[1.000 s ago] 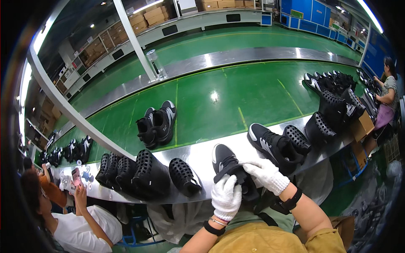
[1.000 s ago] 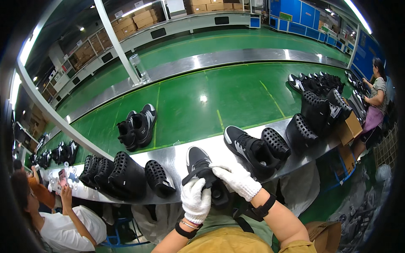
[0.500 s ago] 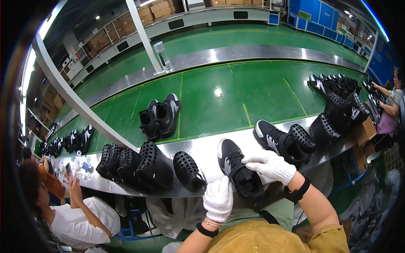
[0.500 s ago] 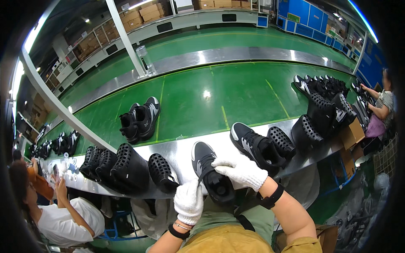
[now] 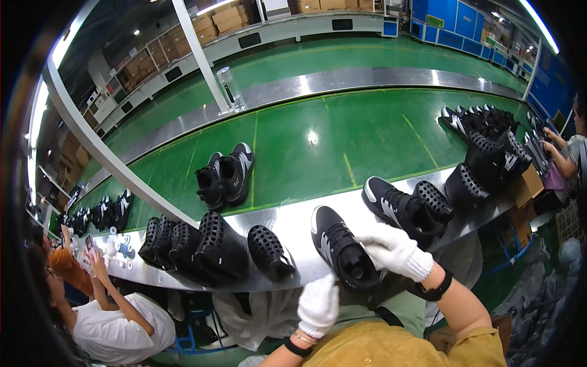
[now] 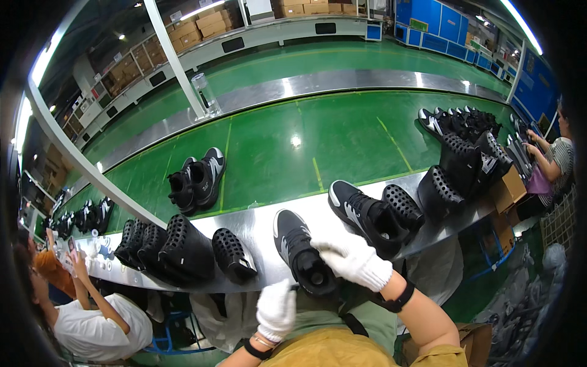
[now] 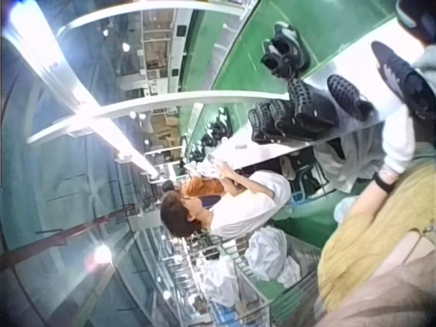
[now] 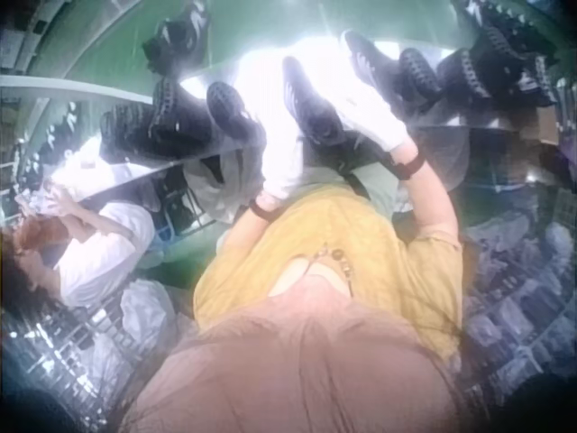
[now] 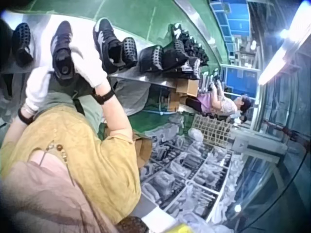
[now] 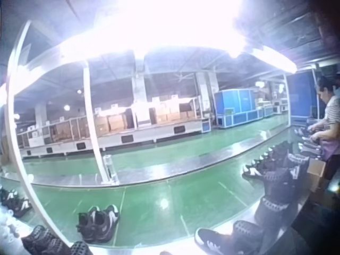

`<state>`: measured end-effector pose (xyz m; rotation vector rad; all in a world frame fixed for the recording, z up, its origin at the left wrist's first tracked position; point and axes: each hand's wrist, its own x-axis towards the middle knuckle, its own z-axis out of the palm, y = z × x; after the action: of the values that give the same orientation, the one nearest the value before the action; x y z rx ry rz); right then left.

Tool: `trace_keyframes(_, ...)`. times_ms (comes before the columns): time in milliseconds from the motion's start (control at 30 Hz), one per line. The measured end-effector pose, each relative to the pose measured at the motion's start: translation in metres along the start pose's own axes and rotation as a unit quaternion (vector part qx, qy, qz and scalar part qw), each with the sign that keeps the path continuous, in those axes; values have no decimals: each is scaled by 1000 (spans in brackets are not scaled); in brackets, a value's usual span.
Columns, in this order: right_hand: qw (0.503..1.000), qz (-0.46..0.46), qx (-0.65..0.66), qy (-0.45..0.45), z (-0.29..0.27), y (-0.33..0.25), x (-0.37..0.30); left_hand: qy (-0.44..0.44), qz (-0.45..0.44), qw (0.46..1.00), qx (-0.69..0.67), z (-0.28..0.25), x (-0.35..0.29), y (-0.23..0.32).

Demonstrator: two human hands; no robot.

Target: Inspecting and assembling shoe components on a production line.

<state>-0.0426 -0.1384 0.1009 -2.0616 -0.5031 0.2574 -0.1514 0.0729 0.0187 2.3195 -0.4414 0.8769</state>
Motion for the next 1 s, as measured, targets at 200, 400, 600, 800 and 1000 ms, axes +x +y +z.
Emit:
trace_keyframes(200,919,-217,-327,45,19,-34,8,-72,-204,976,-31,10,41,7)
trace_keyframes(400,951,-144,-218,167,10,-14,14,-60,-186,981,-23,51,64,-20)
trace_keyframes(600,941,-43,-277,189,-70,-31,-50,-50,-179,983,12,59,67,-36)
trace_keyframes(800,949,40,-311,21,-75,-4,-66,-170,-234,956,-41,89,110,2)
trace_keyframes(1000,916,49,-395,-51,-55,-10,-17,-79,-201,970,-115,115,86,-6)
